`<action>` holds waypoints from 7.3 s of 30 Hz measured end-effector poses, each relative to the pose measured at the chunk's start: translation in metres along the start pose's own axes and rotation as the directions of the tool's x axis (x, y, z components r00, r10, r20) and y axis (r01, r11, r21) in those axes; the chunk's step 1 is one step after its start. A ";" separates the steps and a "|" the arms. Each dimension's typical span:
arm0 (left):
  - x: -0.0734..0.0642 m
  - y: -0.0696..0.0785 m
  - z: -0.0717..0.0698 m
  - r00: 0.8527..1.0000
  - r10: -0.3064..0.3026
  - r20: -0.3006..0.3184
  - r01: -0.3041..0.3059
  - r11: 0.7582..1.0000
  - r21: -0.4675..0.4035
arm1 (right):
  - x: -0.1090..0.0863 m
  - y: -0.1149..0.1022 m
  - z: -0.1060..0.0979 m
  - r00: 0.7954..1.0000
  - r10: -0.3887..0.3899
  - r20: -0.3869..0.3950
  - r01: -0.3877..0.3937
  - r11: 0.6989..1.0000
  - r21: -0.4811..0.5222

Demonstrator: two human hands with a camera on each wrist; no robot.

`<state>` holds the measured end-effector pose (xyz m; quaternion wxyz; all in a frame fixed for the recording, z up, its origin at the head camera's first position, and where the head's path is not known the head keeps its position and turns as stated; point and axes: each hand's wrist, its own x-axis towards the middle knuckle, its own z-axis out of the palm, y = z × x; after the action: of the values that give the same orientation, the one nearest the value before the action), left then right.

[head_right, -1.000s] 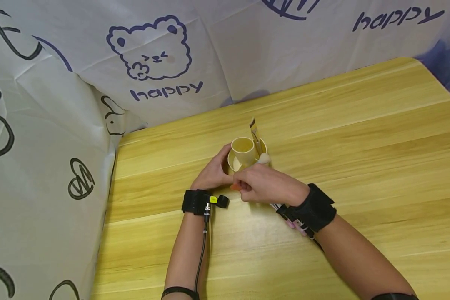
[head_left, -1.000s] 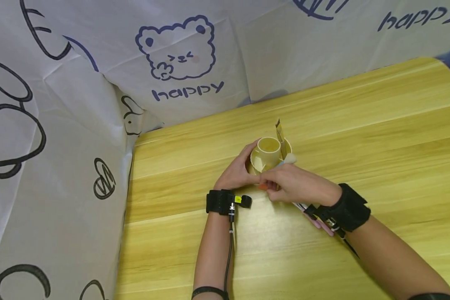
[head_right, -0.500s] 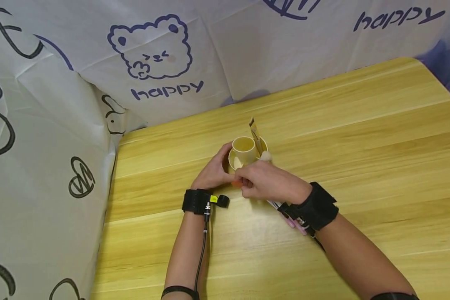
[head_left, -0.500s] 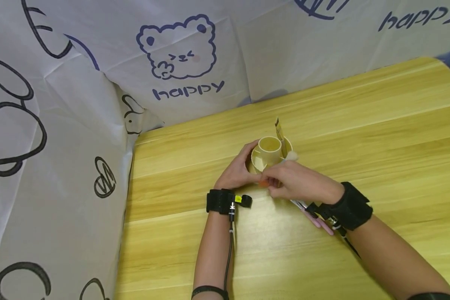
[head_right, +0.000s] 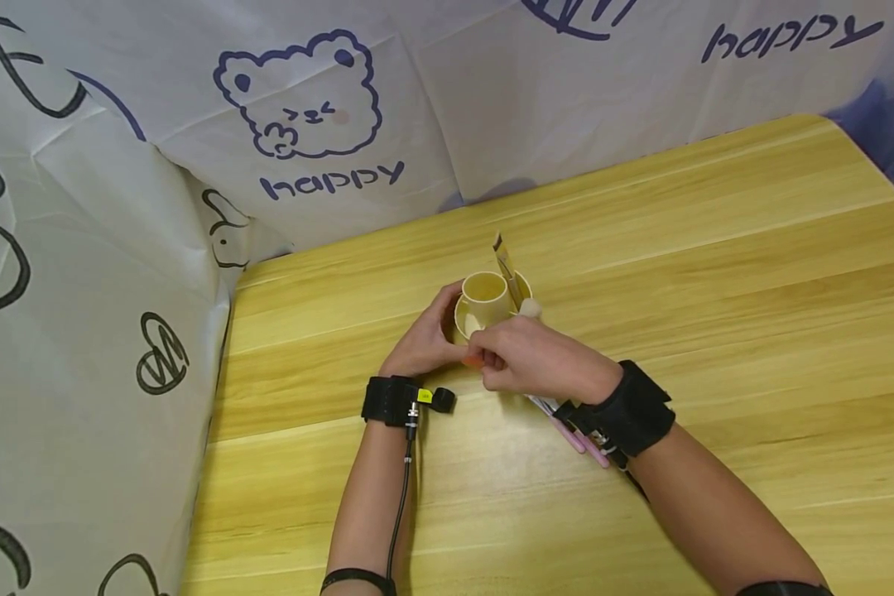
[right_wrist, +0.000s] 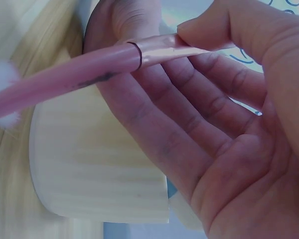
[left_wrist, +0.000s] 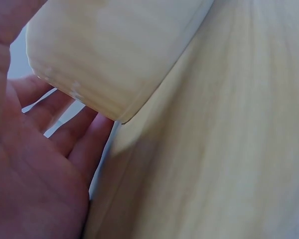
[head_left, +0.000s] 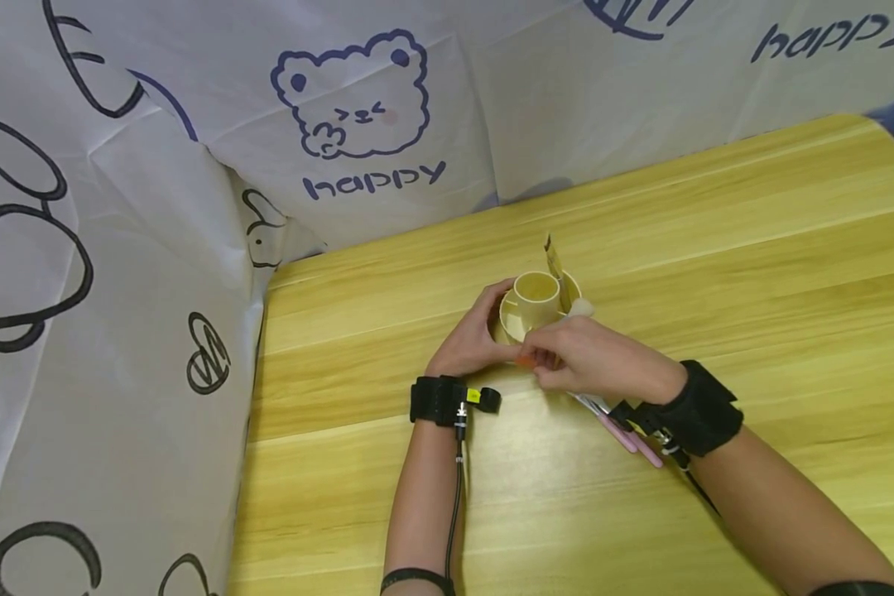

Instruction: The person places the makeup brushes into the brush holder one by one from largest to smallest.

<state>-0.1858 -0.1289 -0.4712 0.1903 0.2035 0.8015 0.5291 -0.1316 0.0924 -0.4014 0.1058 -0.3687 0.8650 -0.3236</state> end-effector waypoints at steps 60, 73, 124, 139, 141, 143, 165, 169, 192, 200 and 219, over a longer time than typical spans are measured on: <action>0.003 -0.002 0.002 1.000 -0.010 -0.012 0.011 0.999 0.047 | 0.001 0.000 -0.002 0.999 0.019 -0.045 -0.019 1.000 -0.004; 0.000 -0.001 -0.002 0.999 -0.013 0.046 0.013 1.000 0.019 | 0.001 0.001 -0.002 0.998 0.015 -0.067 -0.016 1.000 -0.003; 0.000 -0.001 0.000 1.000 -0.004 0.029 0.003 1.000 0.023 | -0.001 0.003 -0.009 0.977 -0.037 -0.211 0.041 0.999 0.013; 0.000 0.001 0.001 1.000 -0.016 0.003 0.016 0.999 0.040 | -0.002 0.007 -0.010 0.952 -0.071 -0.299 0.070 0.997 -0.015; 0.000 0.002 0.001 1.000 -0.018 0.001 0.018 0.999 0.047 | -0.003 0.007 -0.011 0.950 -0.066 -0.304 0.063 0.998 -0.020; 0.001 0.002 0.002 1.000 -0.023 -0.002 0.023 0.998 0.050 | -0.003 0.007 -0.012 0.949 -0.063 -0.310 0.059 0.998 -0.024; 0.001 0.001 0.000 1.000 -0.001 0.026 0.001 1.000 0.010 | -0.010 0.009 -0.021 0.926 -0.058 -0.374 0.054 0.998 -0.022; 0.000 0.001 0.000 1.000 -0.006 0.029 0.005 1.000 0.030 | -0.010 0.009 -0.021 0.910 -0.088 -0.406 0.086 0.996 -0.024; 0.000 0.001 0.003 0.999 -0.044 -0.027 0.046 0.994 0.096 | 0.003 -0.001 -0.003 0.820 -0.254 -0.513 0.223 0.967 -0.123; 0.000 0.000 0.003 1.000 -0.015 -0.019 0.016 0.998 0.064 | 0.007 -0.001 0.006 0.807 -0.308 -0.504 0.223 0.949 -0.223; 0.000 0.000 0.003 0.999 -0.033 -0.016 0.034 0.998 0.055 | 0.007 -0.002 0.006 0.757 -0.335 -0.561 0.189 0.934 -0.303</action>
<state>-0.1843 -0.1270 -0.4719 0.1876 0.1912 0.8204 0.5052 -0.1325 0.0836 -0.4041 -0.2652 -0.3739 0.8235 -0.3343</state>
